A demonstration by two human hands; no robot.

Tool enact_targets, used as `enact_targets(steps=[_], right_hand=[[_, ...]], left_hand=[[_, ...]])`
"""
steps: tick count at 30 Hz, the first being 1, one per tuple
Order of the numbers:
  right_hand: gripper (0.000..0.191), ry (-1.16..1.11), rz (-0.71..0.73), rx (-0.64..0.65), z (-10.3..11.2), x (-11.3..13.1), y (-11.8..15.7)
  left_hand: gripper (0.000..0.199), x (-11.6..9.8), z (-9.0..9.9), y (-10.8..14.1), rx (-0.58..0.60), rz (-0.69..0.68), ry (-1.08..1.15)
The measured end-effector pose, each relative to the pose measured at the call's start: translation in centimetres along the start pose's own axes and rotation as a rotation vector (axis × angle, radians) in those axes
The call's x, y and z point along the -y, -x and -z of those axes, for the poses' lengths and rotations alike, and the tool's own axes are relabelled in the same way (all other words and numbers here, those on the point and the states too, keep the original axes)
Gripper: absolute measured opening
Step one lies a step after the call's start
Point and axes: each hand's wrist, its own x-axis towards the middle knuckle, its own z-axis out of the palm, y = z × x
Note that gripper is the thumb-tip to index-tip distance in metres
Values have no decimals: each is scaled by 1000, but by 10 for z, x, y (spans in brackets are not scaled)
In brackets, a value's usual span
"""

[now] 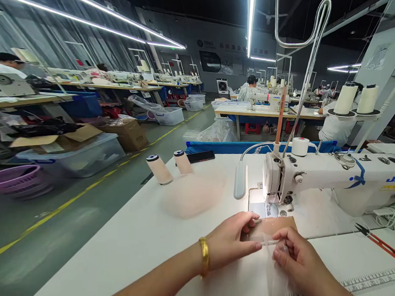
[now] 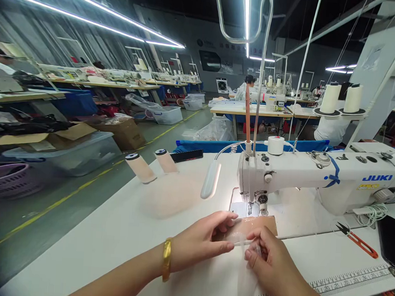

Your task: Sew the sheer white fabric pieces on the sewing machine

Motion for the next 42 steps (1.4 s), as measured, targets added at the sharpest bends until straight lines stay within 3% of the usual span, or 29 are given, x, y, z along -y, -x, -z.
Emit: enact_targets(steps=[5,8,11,14,19,26,30,38,42], right_hand=[[28,49,9,15,8,10,0],[28,182,-50,31,26,19,0],[31,368,-52,131,36,34,-9],[30,461,-3,172,33,46,-29],[1,433,22,123,17,39,-53],[12,410,75,47,13,24,-46],[10,380,66,29,12,24,-45],[22,326,67,-14,9,26,-44],[18,333,74,-18,10,25,-44]], left_hand=[[17,-5,-19,-21,80,-110,-81],[21,-2,-20,-25,88,-115,39],[24,-1,-21,-24,103,-96,200],[23,-1,-26,-22,81,-108,316],[30,5,-30,-21,-19,18,505],[23,9,-32,-22,-79,18,349],[28,6,-35,-21,-48,31,370],[20,5,-36,-16,-76,-29,303],[26,5,-38,-16,-129,-22,333]])
